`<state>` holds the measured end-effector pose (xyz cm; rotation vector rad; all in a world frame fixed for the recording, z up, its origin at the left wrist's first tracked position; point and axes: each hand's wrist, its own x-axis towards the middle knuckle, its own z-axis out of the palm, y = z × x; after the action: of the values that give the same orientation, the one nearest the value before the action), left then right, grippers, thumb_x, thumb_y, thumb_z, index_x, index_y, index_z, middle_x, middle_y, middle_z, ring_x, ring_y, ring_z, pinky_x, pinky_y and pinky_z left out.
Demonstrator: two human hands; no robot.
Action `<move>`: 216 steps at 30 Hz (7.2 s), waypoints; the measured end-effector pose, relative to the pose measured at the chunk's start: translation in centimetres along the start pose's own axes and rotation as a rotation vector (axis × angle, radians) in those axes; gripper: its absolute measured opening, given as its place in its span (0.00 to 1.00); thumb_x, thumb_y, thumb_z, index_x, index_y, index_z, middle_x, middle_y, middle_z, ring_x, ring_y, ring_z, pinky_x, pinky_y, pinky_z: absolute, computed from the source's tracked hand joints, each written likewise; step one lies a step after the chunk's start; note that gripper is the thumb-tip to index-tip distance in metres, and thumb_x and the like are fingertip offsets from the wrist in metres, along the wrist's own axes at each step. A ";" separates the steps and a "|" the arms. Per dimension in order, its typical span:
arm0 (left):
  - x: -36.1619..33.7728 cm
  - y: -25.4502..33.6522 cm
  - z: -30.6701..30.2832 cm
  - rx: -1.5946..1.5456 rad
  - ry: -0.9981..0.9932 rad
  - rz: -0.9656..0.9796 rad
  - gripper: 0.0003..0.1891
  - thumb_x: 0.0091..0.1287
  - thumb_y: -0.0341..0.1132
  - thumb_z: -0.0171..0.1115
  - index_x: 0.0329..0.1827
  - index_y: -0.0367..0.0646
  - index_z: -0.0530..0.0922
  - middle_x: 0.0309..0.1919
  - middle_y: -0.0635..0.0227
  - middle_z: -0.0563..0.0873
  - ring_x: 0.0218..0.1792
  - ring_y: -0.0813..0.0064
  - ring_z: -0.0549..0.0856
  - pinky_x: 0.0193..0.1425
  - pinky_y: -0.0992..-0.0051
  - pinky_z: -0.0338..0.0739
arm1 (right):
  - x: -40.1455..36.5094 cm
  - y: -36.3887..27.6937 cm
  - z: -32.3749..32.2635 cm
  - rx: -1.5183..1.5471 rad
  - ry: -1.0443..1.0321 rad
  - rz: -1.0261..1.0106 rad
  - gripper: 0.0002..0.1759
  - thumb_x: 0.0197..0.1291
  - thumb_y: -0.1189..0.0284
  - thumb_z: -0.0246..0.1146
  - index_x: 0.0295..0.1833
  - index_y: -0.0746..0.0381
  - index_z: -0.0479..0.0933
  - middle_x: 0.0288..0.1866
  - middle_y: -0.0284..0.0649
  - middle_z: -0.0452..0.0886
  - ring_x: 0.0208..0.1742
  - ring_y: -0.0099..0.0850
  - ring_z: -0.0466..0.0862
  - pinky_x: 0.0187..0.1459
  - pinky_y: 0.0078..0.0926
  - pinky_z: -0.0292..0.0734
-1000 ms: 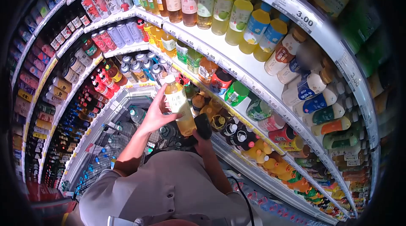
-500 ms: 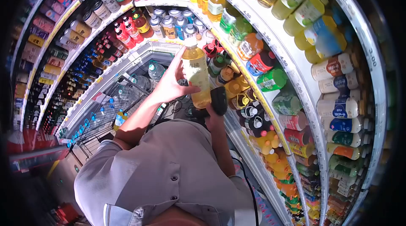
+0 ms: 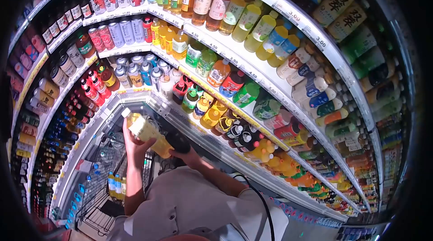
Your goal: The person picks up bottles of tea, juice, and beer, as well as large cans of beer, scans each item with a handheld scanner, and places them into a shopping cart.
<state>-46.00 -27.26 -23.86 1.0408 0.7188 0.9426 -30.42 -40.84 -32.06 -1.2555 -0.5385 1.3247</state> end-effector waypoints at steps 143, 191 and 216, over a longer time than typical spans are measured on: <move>-28.1 -51.9 -51.6 1.261 0.303 -0.863 0.39 0.65 0.35 0.62 0.81 0.39 0.59 0.78 0.50 0.65 0.77 0.51 0.65 0.82 0.56 0.56 | -6.0 14.1 10.6 -0.797 -0.117 0.608 0.19 0.58 0.63 0.79 0.51 0.60 0.85 0.45 0.33 0.88 0.48 0.23 0.86 0.56 0.27 0.80; -0.7 -1.7 0.3 0.212 -0.077 0.074 0.25 0.82 0.51 0.46 0.59 0.35 0.74 0.42 0.66 0.83 0.44 0.75 0.82 0.47 0.73 0.77 | -3.2 3.9 -0.6 0.420 0.181 -0.259 0.33 0.56 0.81 0.69 0.70 0.63 0.73 0.61 0.38 0.80 0.62 0.29 0.78 0.65 0.31 0.73; 32.2 -1.1 34.2 0.833 -0.157 1.001 0.39 0.69 0.50 0.67 0.69 0.27 0.61 0.76 0.24 0.52 0.70 0.28 0.68 0.71 0.52 0.69 | -7.9 7.8 -13.7 0.774 0.295 -0.424 0.33 0.61 0.76 0.61 0.74 0.63 0.67 0.64 0.47 0.79 0.60 0.45 0.82 0.61 0.48 0.80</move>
<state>-2.61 -11.69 -14.66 2.3024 0.4208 1.4082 -23.62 -54.65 -40.63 -0.6212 -0.0450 0.8314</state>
